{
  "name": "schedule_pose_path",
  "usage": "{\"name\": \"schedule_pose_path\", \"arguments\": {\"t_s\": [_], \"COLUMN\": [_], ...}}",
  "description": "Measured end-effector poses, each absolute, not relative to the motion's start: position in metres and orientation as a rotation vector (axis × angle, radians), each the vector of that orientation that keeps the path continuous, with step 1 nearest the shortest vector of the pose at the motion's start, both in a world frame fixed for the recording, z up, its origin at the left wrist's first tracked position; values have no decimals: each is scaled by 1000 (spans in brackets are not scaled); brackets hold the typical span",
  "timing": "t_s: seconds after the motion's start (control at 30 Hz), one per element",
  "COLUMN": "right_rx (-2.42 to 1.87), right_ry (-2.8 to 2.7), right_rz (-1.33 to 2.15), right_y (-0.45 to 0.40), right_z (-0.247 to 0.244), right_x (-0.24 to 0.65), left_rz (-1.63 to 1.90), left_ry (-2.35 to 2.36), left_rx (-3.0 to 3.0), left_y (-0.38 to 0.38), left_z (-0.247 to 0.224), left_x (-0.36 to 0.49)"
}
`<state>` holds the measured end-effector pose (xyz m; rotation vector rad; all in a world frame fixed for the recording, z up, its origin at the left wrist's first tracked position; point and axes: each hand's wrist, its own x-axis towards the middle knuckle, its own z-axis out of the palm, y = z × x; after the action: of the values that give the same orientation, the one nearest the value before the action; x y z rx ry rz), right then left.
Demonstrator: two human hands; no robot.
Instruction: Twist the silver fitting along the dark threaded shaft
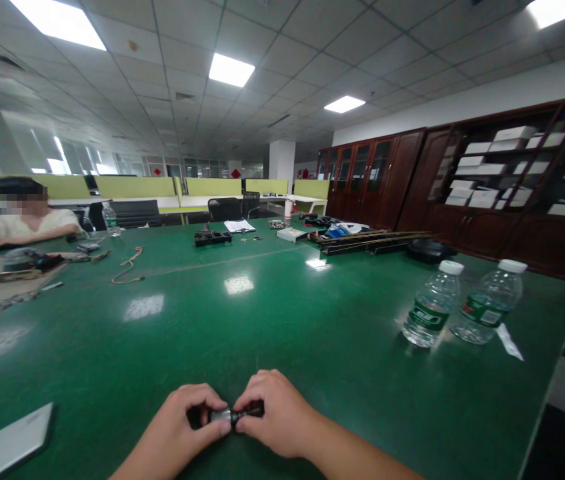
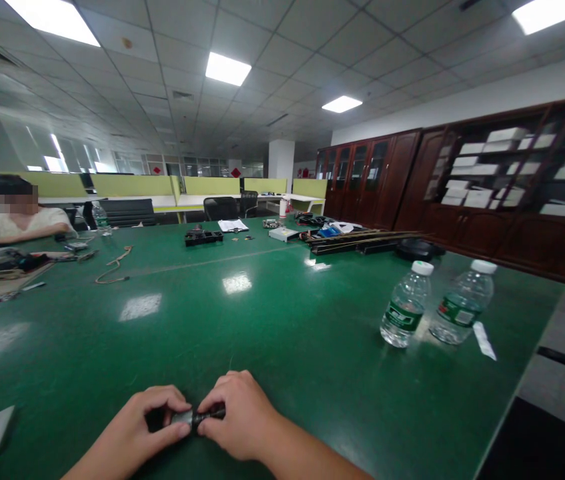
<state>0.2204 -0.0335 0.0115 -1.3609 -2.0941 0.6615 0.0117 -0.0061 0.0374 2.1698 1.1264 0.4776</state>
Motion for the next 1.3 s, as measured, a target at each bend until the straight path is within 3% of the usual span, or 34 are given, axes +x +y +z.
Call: {"name": "schedule_pose_path", "arguments": {"t_s": [0.9,1.3], "right_rx": [-1250,-1456], "right_ry": [-2188,-2222], "right_rz": [617,733], "right_y": [-27,-28], "right_z": [8,24], "right_x": [226,250], "left_rz": [508,497], "left_ry": [1122,1124], "left_rx": [2213,2181], "left_y": [-4,-3], "left_z": [25,28], "left_x": [8,8]}}
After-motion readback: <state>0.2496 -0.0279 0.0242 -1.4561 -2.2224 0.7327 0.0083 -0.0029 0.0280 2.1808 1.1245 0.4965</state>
